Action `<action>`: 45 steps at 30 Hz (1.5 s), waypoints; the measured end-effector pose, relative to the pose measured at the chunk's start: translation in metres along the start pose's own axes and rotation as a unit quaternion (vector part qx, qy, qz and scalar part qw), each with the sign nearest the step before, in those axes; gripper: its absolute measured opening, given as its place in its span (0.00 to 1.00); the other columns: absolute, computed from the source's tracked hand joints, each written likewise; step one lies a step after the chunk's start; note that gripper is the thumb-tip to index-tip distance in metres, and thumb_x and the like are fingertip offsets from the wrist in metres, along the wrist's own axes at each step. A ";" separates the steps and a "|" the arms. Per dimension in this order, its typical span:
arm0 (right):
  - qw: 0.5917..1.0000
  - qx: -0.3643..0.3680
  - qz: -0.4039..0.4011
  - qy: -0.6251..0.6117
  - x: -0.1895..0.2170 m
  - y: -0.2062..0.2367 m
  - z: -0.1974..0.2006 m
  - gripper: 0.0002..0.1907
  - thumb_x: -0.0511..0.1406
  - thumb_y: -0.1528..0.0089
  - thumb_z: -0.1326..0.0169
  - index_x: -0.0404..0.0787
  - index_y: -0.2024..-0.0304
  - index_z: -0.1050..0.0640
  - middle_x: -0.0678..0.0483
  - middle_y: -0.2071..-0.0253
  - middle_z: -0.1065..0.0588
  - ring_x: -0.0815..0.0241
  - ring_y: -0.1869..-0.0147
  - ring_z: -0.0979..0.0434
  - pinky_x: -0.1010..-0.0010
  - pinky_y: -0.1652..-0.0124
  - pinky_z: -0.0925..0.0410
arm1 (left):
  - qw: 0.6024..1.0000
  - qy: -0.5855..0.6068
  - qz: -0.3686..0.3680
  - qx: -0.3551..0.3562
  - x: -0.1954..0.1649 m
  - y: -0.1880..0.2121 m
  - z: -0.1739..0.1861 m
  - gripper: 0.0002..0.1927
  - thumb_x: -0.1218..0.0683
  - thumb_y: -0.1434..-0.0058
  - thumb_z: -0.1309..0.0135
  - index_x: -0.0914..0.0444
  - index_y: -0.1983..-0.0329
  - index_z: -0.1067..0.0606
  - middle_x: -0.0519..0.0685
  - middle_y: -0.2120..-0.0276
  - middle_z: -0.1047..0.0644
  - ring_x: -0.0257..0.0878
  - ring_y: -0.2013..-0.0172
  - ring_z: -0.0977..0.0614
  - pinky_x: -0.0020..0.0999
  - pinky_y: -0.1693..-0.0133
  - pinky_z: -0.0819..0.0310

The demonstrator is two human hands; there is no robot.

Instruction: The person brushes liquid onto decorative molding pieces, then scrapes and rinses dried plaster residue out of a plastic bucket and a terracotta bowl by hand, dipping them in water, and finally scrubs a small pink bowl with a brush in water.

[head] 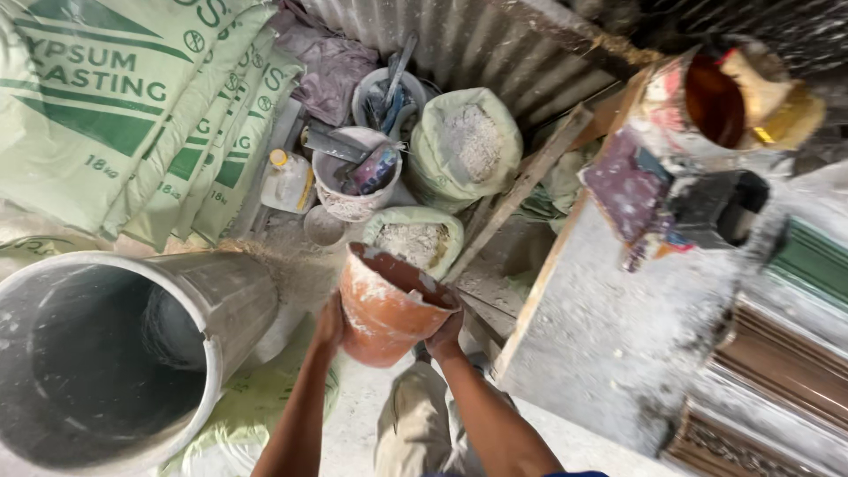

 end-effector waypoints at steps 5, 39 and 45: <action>0.989 -0.053 -0.124 -0.056 -0.045 -0.042 0.028 0.30 0.52 0.33 0.66 0.41 0.43 0.26 0.48 0.44 0.24 0.43 0.37 0.27 0.45 0.42 0.31 | 0.986 -0.147 -0.081 0.011 -0.002 -0.043 -0.022 0.31 0.43 0.27 0.71 0.65 0.33 0.31 0.56 0.39 0.25 0.46 0.40 0.26 0.38 0.39 0.37; 0.950 0.030 0.054 0.306 0.070 -0.093 -0.061 0.31 0.51 0.29 0.64 0.36 0.36 0.29 0.49 0.46 0.24 0.55 0.44 0.24 0.62 0.45 0.30 | 0.932 -0.299 -0.205 -0.022 -0.101 0.008 -0.080 0.37 0.40 0.24 0.70 0.73 0.26 0.48 0.73 0.30 0.40 0.68 0.30 0.43 0.48 0.32 0.47; 0.973 -0.021 0.039 0.226 0.099 -0.061 -0.078 0.35 0.56 0.29 0.64 0.37 0.36 0.28 0.50 0.44 0.24 0.55 0.45 0.23 0.60 0.46 0.29 | 0.935 -0.255 -0.245 0.019 -0.175 0.091 -0.097 0.37 0.40 0.29 0.66 0.69 0.25 0.49 0.69 0.32 0.36 0.62 0.32 0.33 0.49 0.34 0.39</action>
Point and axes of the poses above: each hand's wrist, its own y-axis away from the middle knuckle, its own z-axis out of the back of the hand, x = y × z, the point moved 9 cm from there along -y, towards the middle knuckle
